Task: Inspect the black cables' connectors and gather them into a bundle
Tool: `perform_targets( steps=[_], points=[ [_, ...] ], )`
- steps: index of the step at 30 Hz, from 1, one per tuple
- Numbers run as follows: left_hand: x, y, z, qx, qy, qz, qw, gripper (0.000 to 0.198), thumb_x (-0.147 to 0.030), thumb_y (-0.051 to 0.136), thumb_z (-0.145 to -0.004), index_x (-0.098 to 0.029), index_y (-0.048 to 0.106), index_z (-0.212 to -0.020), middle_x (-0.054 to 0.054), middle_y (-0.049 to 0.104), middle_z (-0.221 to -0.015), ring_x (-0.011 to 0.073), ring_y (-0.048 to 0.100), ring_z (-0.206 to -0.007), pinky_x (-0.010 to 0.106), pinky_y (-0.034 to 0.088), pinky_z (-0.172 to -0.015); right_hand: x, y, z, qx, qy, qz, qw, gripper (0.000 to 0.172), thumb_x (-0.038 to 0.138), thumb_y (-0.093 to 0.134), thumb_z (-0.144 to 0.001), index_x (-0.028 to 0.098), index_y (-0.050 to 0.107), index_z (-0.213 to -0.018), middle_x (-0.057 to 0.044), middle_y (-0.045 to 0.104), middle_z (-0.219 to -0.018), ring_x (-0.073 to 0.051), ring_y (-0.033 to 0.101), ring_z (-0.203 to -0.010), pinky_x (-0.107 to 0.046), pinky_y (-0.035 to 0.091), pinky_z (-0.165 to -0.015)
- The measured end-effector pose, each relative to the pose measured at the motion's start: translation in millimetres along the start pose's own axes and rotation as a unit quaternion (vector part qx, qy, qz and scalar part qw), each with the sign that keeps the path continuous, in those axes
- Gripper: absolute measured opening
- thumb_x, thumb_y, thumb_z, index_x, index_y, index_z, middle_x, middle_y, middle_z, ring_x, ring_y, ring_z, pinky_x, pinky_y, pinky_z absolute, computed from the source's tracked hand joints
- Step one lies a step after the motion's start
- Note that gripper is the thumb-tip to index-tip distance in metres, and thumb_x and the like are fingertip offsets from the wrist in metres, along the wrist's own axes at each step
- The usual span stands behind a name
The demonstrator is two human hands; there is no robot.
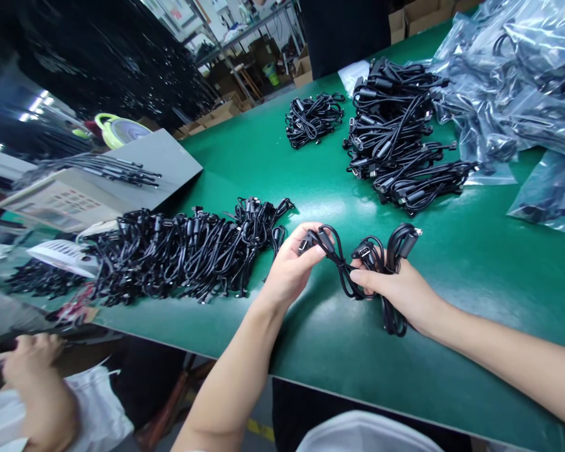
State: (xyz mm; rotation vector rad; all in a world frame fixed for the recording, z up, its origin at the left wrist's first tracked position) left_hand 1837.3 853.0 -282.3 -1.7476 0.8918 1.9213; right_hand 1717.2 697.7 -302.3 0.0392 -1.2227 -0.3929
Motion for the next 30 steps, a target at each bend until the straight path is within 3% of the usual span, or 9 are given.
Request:
perform_targets(
  steps=[5, 14, 18, 22, 25, 27, 30],
  points=[
    [0.4, -0.8, -1.8, 0.002, -0.004, -0.007, 1.000, 0.024, -0.028, 0.076, -0.082, -0.022, 0.066, -0.103, 0.001, 0.066, -0.102, 0.0137, 0.059, -0.096, 0.027, 0.043, -0.094, -1.2, -0.8, -0.6, 0.017, -0.001, -0.011, 1.000, 0.031, 0.040, 0.082, -0.076, 0.018, 0.065, -0.089, 0.005, 0.055, -0.065, -0.012, 0.049, -0.061, -0.026, 0.040, -0.060],
    [0.5, 2.1, -3.5, 0.012, -0.069, 0.057, 0.996, 0.029, -0.030, 0.079, -0.078, -0.019, 0.064, -0.101, 0.002, 0.067, -0.096, 0.0118, 0.059, -0.085, 0.025, 0.046, -0.081, 2.1, -0.2, -3.5, 0.078, 0.004, -0.024, 0.997, 0.026, 0.041, 0.077, -0.084, 0.020, 0.063, -0.088, 0.004, 0.057, -0.059, -0.013, 0.053, -0.058, -0.026, 0.043, -0.058],
    [5.4, 6.6, -1.7, 0.058, -0.087, 0.055, 0.993, 0.032, -0.030, 0.079, -0.078, -0.019, 0.064, -0.104, 0.002, 0.066, -0.093, 0.0118, 0.059, -0.081, 0.027, 0.048, -0.081, 2.7, -1.4, -5.6, 0.066, 0.026, -0.051, 0.996, 0.032, 0.040, 0.086, -0.072, 0.018, 0.063, -0.080, 0.003, 0.058, -0.060, -0.011, 0.049, -0.053, -0.023, 0.038, -0.049],
    [8.4, 10.0, -0.9, 0.031, -0.059, 0.039, 0.997, 0.041, -0.030, 0.079, -0.078, -0.022, 0.061, -0.114, 0.003, 0.065, -0.111, 0.0149, 0.061, -0.099, 0.029, 0.048, -0.092, 8.4, -2.7, -6.8, 0.073, 0.050, -0.057, 0.994, 0.035, 0.041, 0.088, -0.070, 0.016, 0.064, -0.072, 0.002, 0.056, -0.053, -0.009, 0.046, -0.047, -0.022, 0.034, -0.044],
    [7.5, 9.9, -0.3, 0.017, -0.096, 0.027, 0.995, 0.040, -0.033, 0.075, -0.082, -0.022, 0.059, -0.117, 0.005, 0.063, -0.115, 0.0166, 0.061, -0.105, 0.029, 0.050, -0.092, 13.5, -6.1, -11.7, 0.038, 0.042, -0.104, 0.993, 0.034, 0.042, 0.086, -0.072, 0.016, 0.065, -0.071, 0.003, 0.052, -0.050, -0.008, 0.042, -0.046, -0.020, 0.032, -0.042],
    [6.8, 11.1, 1.6, 0.051, -0.147, 0.005, 0.988, 0.032, -0.035, 0.071, -0.086, -0.019, 0.061, -0.112, 0.006, 0.065, -0.106, 0.0155, 0.063, -0.096, 0.028, 0.052, -0.083, 16.6, -10.1, -16.4, 0.009, 0.021, -0.158, 0.987, 0.030, 0.040, 0.086, -0.073, 0.016, 0.069, -0.079, 0.003, 0.055, -0.057, -0.007, 0.042, -0.048, -0.019, 0.033, -0.043],
    [8.4, 17.5, 6.6, 0.161, -0.225, -0.007, 0.961, 0.032, -0.036, 0.072, -0.085, -0.015, 0.063, -0.108, 0.008, 0.068, -0.099, 0.0152, 0.065, -0.087, 0.028, 0.052, -0.076, 21.2, -17.1, -21.7, -0.024, -0.015, -0.215, 0.976, 0.027, 0.034, 0.085, -0.075, 0.019, 0.074, -0.094, 0.002, 0.062, -0.076, -0.006, 0.044, -0.053, -0.018, 0.037, -0.045]
  ],
)
Point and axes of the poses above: each hand's wrist, its own z-axis away from the middle knuckle, its own y-axis out of the palm, x = y × z, the point moved 1 cm from there along -z, towards the middle knuckle
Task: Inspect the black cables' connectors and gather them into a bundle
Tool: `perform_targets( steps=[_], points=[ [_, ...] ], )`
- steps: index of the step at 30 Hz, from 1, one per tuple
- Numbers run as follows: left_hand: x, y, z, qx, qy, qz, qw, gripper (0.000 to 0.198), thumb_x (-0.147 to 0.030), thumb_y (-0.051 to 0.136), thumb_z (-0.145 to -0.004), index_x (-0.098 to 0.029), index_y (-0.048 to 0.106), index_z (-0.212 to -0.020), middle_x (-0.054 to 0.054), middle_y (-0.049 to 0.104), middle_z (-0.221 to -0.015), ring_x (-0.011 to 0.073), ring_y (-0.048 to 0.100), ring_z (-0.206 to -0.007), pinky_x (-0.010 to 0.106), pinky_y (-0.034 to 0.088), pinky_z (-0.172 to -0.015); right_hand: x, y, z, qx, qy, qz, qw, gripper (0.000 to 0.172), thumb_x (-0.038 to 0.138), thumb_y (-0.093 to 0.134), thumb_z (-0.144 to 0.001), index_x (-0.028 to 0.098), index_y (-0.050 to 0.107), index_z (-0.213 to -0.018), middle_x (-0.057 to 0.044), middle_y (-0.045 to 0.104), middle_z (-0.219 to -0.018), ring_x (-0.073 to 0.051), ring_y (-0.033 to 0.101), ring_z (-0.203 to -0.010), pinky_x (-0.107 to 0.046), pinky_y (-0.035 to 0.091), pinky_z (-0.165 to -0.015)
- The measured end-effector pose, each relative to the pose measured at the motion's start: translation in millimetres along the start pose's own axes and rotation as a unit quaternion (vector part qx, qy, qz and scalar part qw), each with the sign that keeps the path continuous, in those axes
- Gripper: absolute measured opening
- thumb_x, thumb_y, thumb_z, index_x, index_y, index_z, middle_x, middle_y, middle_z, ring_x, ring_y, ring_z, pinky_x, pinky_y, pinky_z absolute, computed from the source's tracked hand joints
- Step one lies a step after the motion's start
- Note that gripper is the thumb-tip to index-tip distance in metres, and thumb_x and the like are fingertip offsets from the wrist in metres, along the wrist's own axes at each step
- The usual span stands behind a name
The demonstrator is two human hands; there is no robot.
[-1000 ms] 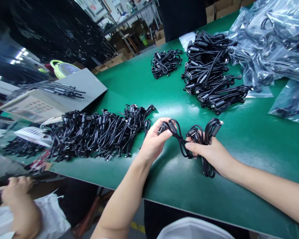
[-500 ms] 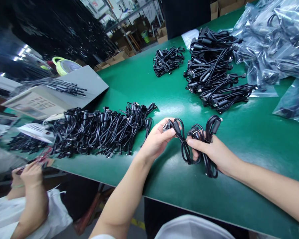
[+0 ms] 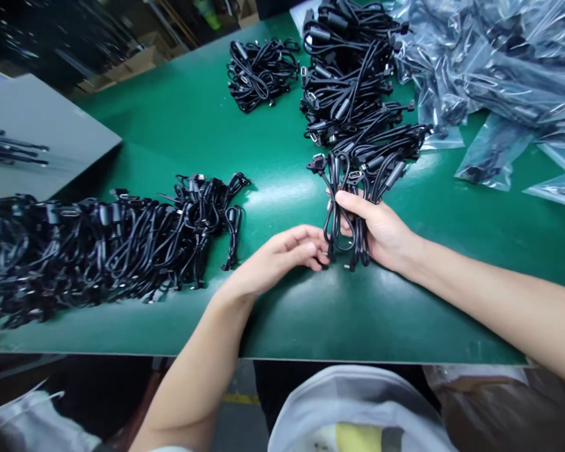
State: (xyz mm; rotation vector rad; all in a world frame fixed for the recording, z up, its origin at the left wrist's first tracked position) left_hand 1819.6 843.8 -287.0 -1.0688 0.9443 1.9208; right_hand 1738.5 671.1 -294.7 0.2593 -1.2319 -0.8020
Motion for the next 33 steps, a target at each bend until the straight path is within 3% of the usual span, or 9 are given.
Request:
perform_targets(
  steps=[3, 10, 20, 25, 28, 33],
  points=[
    [4.9, 8.0, -1.0, 0.042, -0.022, 0.007, 0.999, 0.033, -0.034, 0.077, -0.081, -0.015, 0.064, -0.104, 0.008, 0.071, -0.098, 0.0150, 0.067, -0.083, 0.028, 0.051, -0.075, 5.6, -2.2, -1.2, 0.004, -0.005, 0.001, 1.000, 0.025, 0.035, 0.083, -0.077, 0.023, 0.075, -0.098, 0.003, 0.064, -0.084, -0.007, 0.046, -0.056, -0.020, 0.043, -0.049],
    [9.6, 9.5, -2.8, -0.066, 0.058, -0.078, 0.993, 0.028, -0.036, 0.078, -0.078, -0.016, 0.063, -0.092, 0.000, 0.064, -0.076, 0.0102, 0.059, -0.068, 0.024, 0.046, -0.067, 8.4, -5.2, -2.4, -0.020, -0.020, 0.025, 0.999, 0.027, 0.038, 0.084, -0.074, 0.025, 0.076, -0.096, 0.002, 0.067, -0.088, -0.010, 0.055, -0.067, -0.020, 0.046, -0.056],
    [11.9, 5.6, -2.8, -0.055, 0.068, -0.101, 0.991, 0.022, -0.031, 0.075, -0.082, -0.017, 0.062, -0.093, 0.000, 0.064, -0.078, 0.0104, 0.058, -0.070, 0.025, 0.046, -0.069, 8.1, -5.5, -3.2, -0.039, -0.013, 0.053, 0.998, 0.027, 0.040, 0.081, -0.075, 0.027, 0.076, -0.098, 0.002, 0.070, -0.093, -0.012, 0.059, -0.072, -0.022, 0.047, -0.059],
    [9.1, 6.6, -3.1, -0.053, 0.056, -0.121, 0.990, 0.021, -0.031, 0.073, -0.082, -0.017, 0.061, -0.092, -0.001, 0.062, -0.076, 0.0095, 0.056, -0.067, 0.024, 0.044, -0.067, 9.8, -0.8, 0.0, -0.045, 0.012, 0.007, 0.999, 0.022, 0.033, 0.086, -0.074, 0.024, 0.079, -0.093, 0.001, 0.070, -0.087, -0.010, 0.058, -0.072, -0.018, 0.049, -0.060],
    [5.7, 5.2, -2.0, -0.020, 0.055, -0.138, 0.989, 0.022, -0.033, 0.072, -0.082, -0.018, 0.060, -0.092, -0.001, 0.062, -0.076, 0.0108, 0.057, -0.069, 0.025, 0.045, -0.068, 8.5, -3.5, 1.9, -0.061, 0.043, 0.008, 0.997, 0.029, 0.037, 0.086, -0.073, 0.024, 0.079, -0.099, 0.001, 0.071, -0.090, -0.012, 0.061, -0.076, -0.020, 0.054, -0.067],
    [7.6, 3.2, -0.5, 0.107, 0.033, -0.152, 0.982, 0.010, -0.030, 0.058, -0.092, -0.021, 0.062, -0.092, 0.004, 0.071, -0.090, 0.0158, 0.067, -0.082, 0.031, 0.054, -0.081, 2.2, -10.2, 1.0, -0.032, 0.095, 0.049, 0.994, 0.031, 0.041, 0.086, -0.072, 0.028, 0.079, -0.099, -0.005, 0.070, -0.103, -0.022, 0.067, -0.091, -0.033, 0.060, -0.075]
  ],
)
Point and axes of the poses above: each hand's wrist, its own z-axis away from the middle knuckle, its own y-axis out of the palm, x = y × z, the point moved 1 cm from there along -z, towards the middle knuckle
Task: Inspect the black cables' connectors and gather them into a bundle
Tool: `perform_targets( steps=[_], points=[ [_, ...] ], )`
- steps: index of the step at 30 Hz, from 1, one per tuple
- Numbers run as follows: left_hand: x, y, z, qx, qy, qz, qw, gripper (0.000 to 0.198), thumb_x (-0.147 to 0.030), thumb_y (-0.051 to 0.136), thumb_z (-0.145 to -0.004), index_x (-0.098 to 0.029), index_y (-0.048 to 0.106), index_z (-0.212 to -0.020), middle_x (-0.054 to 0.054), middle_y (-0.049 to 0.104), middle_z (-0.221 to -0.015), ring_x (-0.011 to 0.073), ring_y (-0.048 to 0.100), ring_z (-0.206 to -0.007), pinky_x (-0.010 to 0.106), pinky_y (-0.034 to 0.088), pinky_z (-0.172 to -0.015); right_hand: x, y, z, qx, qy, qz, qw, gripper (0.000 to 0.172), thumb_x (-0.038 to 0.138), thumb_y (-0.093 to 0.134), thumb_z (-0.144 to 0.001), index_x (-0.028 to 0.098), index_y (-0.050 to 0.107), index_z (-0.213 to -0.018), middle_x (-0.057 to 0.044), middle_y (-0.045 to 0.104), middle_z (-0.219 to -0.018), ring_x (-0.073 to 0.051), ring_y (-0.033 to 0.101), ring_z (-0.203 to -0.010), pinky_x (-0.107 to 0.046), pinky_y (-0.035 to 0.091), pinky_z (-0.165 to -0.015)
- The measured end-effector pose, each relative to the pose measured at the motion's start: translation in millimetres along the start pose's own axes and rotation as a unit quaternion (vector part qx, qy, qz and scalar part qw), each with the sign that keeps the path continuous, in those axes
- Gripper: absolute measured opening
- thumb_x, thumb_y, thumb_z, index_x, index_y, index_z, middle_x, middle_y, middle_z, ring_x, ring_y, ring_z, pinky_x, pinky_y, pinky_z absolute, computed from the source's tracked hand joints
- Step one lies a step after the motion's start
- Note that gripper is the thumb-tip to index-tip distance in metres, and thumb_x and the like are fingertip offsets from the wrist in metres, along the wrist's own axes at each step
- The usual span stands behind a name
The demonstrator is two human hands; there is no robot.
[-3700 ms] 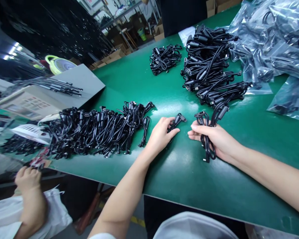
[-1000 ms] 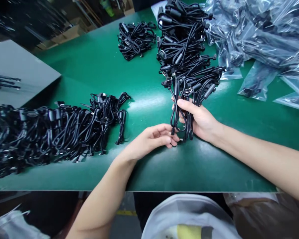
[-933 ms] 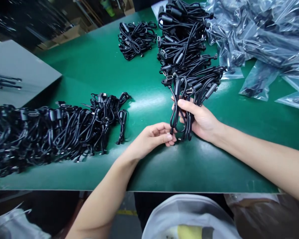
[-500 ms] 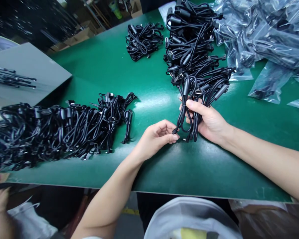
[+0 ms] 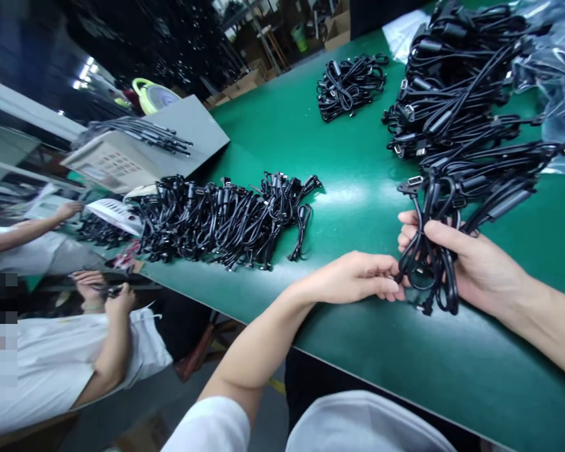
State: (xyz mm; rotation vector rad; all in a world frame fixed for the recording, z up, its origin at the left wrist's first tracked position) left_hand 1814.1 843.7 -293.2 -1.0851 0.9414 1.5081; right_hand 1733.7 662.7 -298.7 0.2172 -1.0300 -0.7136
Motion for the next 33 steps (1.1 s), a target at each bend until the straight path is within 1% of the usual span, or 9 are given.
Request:
perform_targets(
  steps=[6, 8, 10, 12, 14, 16, 21, 27, 33],
  points=[
    [-2.4, -2.2, 0.8, 0.057, 0.008, -0.010, 0.998, 0.008, -0.025, 0.056, -0.094, -0.020, 0.062, -0.094, 0.005, 0.074, -0.091, 0.0164, 0.069, -0.080, 0.030, 0.056, -0.077, 3.1, 7.9, 5.4, 0.006, -0.043, 0.025, 0.999, 0.017, 0.028, 0.079, -0.082, 0.030, 0.075, -0.098, -0.003, 0.063, -0.093, -0.019, 0.063, -0.083, -0.031, 0.059, -0.069],
    [-10.0, -14.6, 9.8, -0.027, 0.010, -0.136, 0.990, 0.012, -0.026, 0.059, -0.093, -0.021, 0.063, -0.103, 0.004, 0.074, -0.092, 0.0173, 0.069, -0.081, 0.031, 0.054, -0.079, 5.6, 11.0, 7.0, 0.022, -0.066, 0.025, 0.997, 0.014, 0.026, 0.077, -0.084, 0.028, 0.074, -0.097, 0.001, 0.054, -0.077, -0.014, 0.056, -0.073, -0.028, 0.057, -0.069],
    [-17.4, -32.6, 24.6, -0.240, -0.024, -0.299, 0.923, 0.016, -0.032, 0.061, -0.092, -0.021, 0.064, -0.104, 0.005, 0.071, -0.088, 0.0198, 0.066, -0.081, 0.033, 0.051, -0.081, 6.6, 12.6, 7.5, 0.018, -0.093, 0.051, 0.994, 0.014, 0.025, 0.077, -0.084, 0.026, 0.074, -0.098, 0.003, 0.048, -0.067, -0.012, 0.049, -0.063, -0.027, 0.055, -0.071],
    [-20.9, -48.4, 40.9, -0.434, -0.083, -0.413, 0.797, 0.022, -0.037, 0.064, -0.091, -0.019, 0.063, -0.104, 0.008, 0.067, -0.087, 0.0238, 0.064, -0.086, 0.036, 0.049, -0.083, 5.0, 12.7, 6.8, 0.015, -0.090, 0.076, 0.993, 0.018, 0.025, 0.079, -0.082, 0.023, 0.074, -0.099, 0.004, 0.044, -0.061, -0.010, 0.041, -0.057, -0.028, 0.053, -0.066],
    [-18.0, -57.8, 51.3, -0.497, -0.140, -0.481, 0.708, 0.033, -0.035, 0.070, -0.086, -0.016, 0.061, -0.112, 0.012, 0.064, -0.097, 0.0287, 0.062, -0.098, 0.037, 0.049, -0.084, 1.4, 11.7, 5.1, 0.024, -0.062, 0.082, 0.994, 0.020, 0.026, 0.081, -0.080, 0.021, 0.075, -0.098, 0.005, 0.042, -0.057, -0.010, 0.039, -0.054, -0.027, 0.049, -0.059],
    [-10.5, -62.3, 54.3, -0.490, -0.183, -0.516, 0.678, 0.047, -0.029, 0.074, -0.083, -0.014, 0.056, -0.124, 0.016, 0.060, -0.110, 0.0326, 0.059, -0.106, 0.039, 0.050, -0.085, -2.1, 10.1, 3.2, 0.038, -0.036, 0.079, 0.996, 0.020, 0.028, 0.082, -0.080, 0.020, 0.075, -0.097, 0.004, 0.043, -0.055, -0.012, 0.042, -0.055, -0.028, 0.048, -0.059],
    [3.6, -71.7, 48.4, -0.484, -0.143, -0.463, 0.729, 0.052, -0.008, 0.060, -0.086, -0.013, 0.049, -0.136, 0.020, 0.051, -0.127, 0.0301, 0.058, -0.111, 0.045, 0.048, -0.096, -4.4, 5.3, -1.0, 0.040, -0.021, 0.045, 0.998, 0.018, 0.026, 0.083, -0.078, 0.022, 0.072, -0.092, 0.002, 0.060, -0.068, -0.013, 0.060, -0.067, -0.027, 0.054, -0.074],
    [-3.9, -50.3, 29.8, -0.403, 0.081, -0.025, 0.911, 0.047, -0.023, 0.066, -0.083, -0.022, 0.057, -0.129, 0.007, 0.057, -0.121, 0.0170, 0.059, -0.103, 0.033, 0.046, -0.099, -12.4, 11.3, 2.8, 0.086, -0.010, 0.031, 0.996, 0.025, 0.029, 0.086, -0.075, 0.021, 0.070, -0.092, -0.010, 0.074, -0.118, -0.027, 0.070, -0.108, -0.040, 0.055, -0.098],
    [-2.0, -2.5, 6.4, -0.342, 0.123, 0.210, 0.908, 0.039, -0.035, 0.073, -0.080, -0.023, 0.060, -0.114, -0.001, 0.058, -0.090, 0.0079, 0.049, -0.069, 0.021, 0.045, -0.070, -24.2, 23.5, 13.4, 0.122, -0.027, 0.036, 0.991, 0.028, 0.031, 0.086, -0.076, 0.020, 0.068, -0.094, -0.009, 0.076, -0.114, -0.027, 0.072, -0.104, -0.045, 0.053, -0.100]
  ],
)
Point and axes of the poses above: each hand's wrist, its own z-axis away from the middle knuckle, its own y-axis out of the palm, x = y × z, the point moved 1 cm from there along -z, towards the middle knuckle
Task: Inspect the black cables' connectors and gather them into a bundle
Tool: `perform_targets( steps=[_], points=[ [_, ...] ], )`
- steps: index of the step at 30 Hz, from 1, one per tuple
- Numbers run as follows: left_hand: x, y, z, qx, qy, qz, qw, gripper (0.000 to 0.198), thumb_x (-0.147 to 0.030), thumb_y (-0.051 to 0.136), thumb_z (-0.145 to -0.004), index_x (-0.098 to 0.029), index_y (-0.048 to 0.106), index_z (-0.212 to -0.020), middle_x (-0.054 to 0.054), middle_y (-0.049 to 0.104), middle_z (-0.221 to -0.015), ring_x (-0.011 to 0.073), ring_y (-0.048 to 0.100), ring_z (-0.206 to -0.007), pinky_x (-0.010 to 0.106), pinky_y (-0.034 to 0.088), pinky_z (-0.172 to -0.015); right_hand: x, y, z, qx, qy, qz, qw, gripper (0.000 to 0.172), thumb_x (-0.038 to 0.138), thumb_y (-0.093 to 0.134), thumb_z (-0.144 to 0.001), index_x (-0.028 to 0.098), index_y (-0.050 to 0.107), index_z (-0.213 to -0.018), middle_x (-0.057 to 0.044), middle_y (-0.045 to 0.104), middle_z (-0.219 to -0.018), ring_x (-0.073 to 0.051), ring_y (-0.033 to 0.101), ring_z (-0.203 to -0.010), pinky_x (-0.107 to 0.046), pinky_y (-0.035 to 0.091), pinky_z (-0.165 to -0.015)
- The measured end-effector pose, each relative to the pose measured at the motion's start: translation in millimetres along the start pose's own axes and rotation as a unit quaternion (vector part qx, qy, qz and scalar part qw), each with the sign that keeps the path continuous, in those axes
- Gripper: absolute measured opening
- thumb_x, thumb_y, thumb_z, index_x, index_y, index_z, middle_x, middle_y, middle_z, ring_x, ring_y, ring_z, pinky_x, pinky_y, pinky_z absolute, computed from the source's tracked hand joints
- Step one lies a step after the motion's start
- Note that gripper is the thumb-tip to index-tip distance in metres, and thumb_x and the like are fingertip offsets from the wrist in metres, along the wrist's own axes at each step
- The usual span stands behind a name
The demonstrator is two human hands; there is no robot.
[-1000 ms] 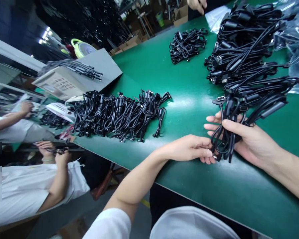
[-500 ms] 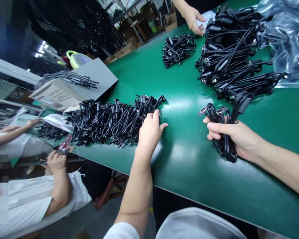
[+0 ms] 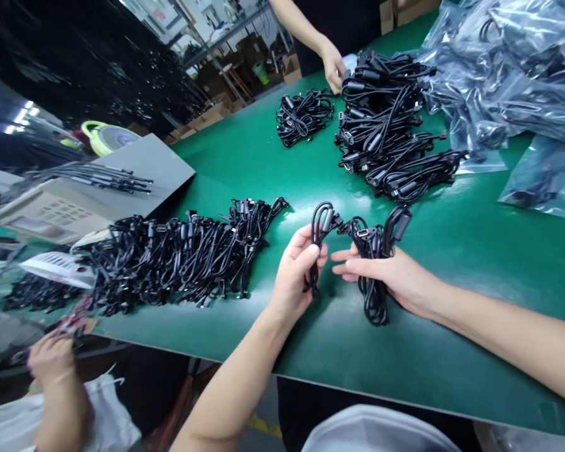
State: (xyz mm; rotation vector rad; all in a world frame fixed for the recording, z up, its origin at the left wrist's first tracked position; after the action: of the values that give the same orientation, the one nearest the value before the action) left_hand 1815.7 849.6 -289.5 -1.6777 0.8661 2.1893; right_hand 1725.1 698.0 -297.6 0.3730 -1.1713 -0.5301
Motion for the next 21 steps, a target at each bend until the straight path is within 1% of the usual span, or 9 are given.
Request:
perform_targets(
  steps=[3, 5, 7, 9, 11, 13, 16, 18, 21],
  points=[
    [6.8, 3.3, 0.9, 0.015, -0.011, 0.033, 0.999, 0.035, -0.039, 0.075, -0.081, -0.022, 0.057, -0.106, -0.006, 0.051, -0.074, 0.0055, 0.039, -0.056, 0.018, 0.035, -0.054, -5.8, 1.2, 1.7, 0.011, -0.008, 0.056, 0.998, 0.030, 0.036, 0.085, -0.076, 0.017, 0.073, -0.097, -0.011, 0.076, -0.111, -0.026, 0.073, -0.095, -0.043, 0.055, -0.092],
    [8.2, 3.2, 1.9, 0.030, -0.013, 0.050, 0.998, 0.027, -0.039, 0.071, -0.086, -0.022, 0.056, -0.101, -0.007, 0.047, -0.067, 0.0053, 0.037, -0.052, 0.018, 0.031, -0.051, -9.8, 0.4, 1.6, 0.022, -0.011, 0.088, 0.996, 0.032, 0.038, 0.084, -0.077, 0.017, 0.076, -0.100, -0.010, 0.076, -0.111, -0.027, 0.072, -0.098, -0.043, 0.053, -0.095],
    [8.3, 4.1, 3.9, 0.028, -0.002, 0.052, 0.998, 0.022, -0.038, 0.067, -0.089, -0.021, 0.058, -0.099, -0.005, 0.052, -0.070, 0.0064, 0.046, -0.060, 0.018, 0.038, -0.058, -13.1, -0.7, 0.9, 0.024, -0.013, 0.099, 0.995, 0.034, 0.040, 0.084, -0.076, 0.020, 0.077, -0.103, -0.009, 0.076, -0.111, -0.029, 0.070, -0.105, -0.045, 0.050, -0.099],
    [8.1, 6.1, 6.1, 0.026, 0.009, 0.055, 0.998, 0.020, -0.035, 0.069, -0.088, -0.020, 0.060, -0.099, -0.001, 0.061, -0.085, 0.0093, 0.057, -0.080, 0.020, 0.046, -0.076, -15.0, -1.5, 0.0, 0.013, -0.016, 0.098, 0.995, 0.036, 0.039, 0.085, -0.075, 0.021, 0.077, -0.105, -0.008, 0.076, -0.109, -0.029, 0.068, -0.107, -0.045, 0.048, -0.101],
    [7.9, 8.1, 7.1, 0.039, -0.002, 0.074, 0.997, 0.021, -0.030, 0.072, -0.085, -0.020, 0.062, -0.100, 0.001, 0.063, -0.099, 0.0118, 0.059, -0.095, 0.023, 0.046, -0.088, -15.6, -1.5, -0.6, 0.002, -0.013, 0.092, 0.996, 0.035, 0.037, 0.086, -0.074, 0.021, 0.077, -0.104, -0.006, 0.076, -0.101, -0.027, 0.069, -0.102, -0.042, 0.049, -0.097],
    [7.2, 8.3, 6.7, 0.049, -0.023, 0.095, 0.994, 0.025, -0.030, 0.075, -0.082, -0.021, 0.062, -0.101, 0.000, 0.063, -0.100, 0.0121, 0.059, -0.093, 0.025, 0.046, -0.087, -15.1, -0.5, -0.6, -0.008, -0.009, 0.100, 0.995, 0.027, 0.034, 0.085, -0.074, 0.020, 0.076, -0.095, -0.003, 0.075, -0.087, -0.022, 0.068, -0.087, -0.035, 0.052, -0.084],
    [4.3, 5.2, 4.4, 0.044, -0.041, 0.079, 0.995, 0.033, -0.039, 0.081, -0.077, -0.020, 0.060, -0.095, -0.001, 0.061, -0.088, 0.0114, 0.057, -0.080, 0.025, 0.046, -0.078, -13.5, 2.0, 0.1, -0.010, 0.000, 0.130, 0.992, 0.017, 0.031, 0.081, -0.076, 0.019, 0.070, -0.083, 0.001, 0.067, -0.068, -0.016, 0.060, -0.066, -0.029, 0.047, -0.065],
    [2.1, 2.8, 2.8, 0.037, -0.042, 0.052, 0.997, 0.037, -0.042, 0.083, -0.073, -0.018, 0.058, -0.087, -0.003, 0.059, -0.080, 0.0104, 0.055, -0.072, 0.024, 0.045, -0.074, -12.9, 3.0, 0.4, -0.012, 0.006, 0.144, 0.990, 0.019, 0.030, 0.081, -0.074, 0.019, 0.068, -0.083, 0.002, 0.065, -0.067, -0.015, 0.057, -0.063, -0.028, 0.045, -0.061],
    [0.5, 0.7, 1.8, 0.038, -0.031, 0.026, 0.998, 0.033, -0.040, 0.081, -0.076, -0.017, 0.059, -0.085, -0.002, 0.060, -0.078, 0.0096, 0.054, -0.071, 0.024, 0.045, -0.074, -13.3, 2.0, 0.3, -0.023, 0.009, 0.151, 0.988, 0.024, 0.030, 0.082, -0.071, 0.019, 0.067, -0.085, 0.003, 0.063, -0.069, -0.014, 0.055, -0.063, -0.028, 0.044, -0.061]
  ],
)
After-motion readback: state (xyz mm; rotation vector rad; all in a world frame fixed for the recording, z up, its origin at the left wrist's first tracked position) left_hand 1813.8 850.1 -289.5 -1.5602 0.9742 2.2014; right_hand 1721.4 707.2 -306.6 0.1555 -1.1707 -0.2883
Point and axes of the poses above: each hand's wrist, its own z-axis away from the middle knuckle, its own y-axis out of the palm, x = y × z, the point moved 1 cm from there along -z, towards the middle knuckle
